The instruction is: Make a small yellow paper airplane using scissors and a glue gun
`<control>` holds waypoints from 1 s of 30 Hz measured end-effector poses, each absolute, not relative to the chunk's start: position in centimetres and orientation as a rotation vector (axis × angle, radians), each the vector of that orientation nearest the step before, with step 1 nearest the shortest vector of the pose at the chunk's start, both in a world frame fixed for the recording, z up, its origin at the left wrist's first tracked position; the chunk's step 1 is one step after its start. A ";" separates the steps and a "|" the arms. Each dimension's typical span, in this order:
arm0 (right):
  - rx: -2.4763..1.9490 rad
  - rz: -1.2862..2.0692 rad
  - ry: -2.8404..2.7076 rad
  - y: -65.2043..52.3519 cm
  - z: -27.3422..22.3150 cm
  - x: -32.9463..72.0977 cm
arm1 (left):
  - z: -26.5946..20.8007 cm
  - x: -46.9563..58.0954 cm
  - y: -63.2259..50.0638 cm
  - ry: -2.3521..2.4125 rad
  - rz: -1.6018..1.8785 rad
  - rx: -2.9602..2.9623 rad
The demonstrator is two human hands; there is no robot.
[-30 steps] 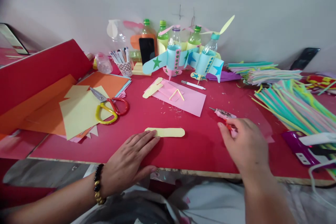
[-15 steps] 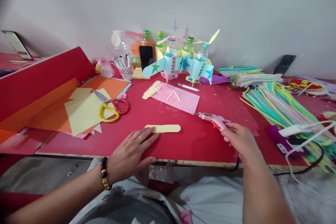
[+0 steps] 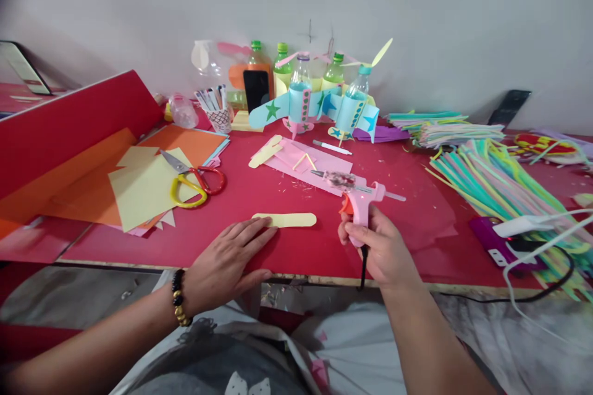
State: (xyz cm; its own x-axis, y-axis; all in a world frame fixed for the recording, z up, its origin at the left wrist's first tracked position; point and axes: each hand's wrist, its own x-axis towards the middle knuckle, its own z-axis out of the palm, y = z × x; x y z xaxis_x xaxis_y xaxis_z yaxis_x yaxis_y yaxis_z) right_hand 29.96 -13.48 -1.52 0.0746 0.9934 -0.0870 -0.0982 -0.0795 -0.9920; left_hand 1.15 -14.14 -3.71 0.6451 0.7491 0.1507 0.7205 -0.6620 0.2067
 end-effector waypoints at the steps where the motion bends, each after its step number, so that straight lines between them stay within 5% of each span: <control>1: -1.239 1.225 -1.093 -13.5 -1.4 29.7 | -3.7 1.2 -14.1 1.230 0.327 2.731; 10: -1.371 1.290 -1.578 -14.2 -1.0 28.4 | -3.9 1.4 -14.0 1.252 0.265 2.710; 30: -1.763 1.296 -1.628 -14.5 -0.9 27.4 | -3.8 1.7 -13.7 1.231 0.220 2.703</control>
State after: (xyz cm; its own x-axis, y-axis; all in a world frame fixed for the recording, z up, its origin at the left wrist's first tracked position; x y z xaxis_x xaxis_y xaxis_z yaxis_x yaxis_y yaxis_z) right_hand 27.44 -14.54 -0.88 -0.1149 0.9305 -0.3479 0.5475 -0.2329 -0.8038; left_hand 1.73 -13.70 -3.80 0.6496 0.7574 0.0657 0.7334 -0.6471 0.2081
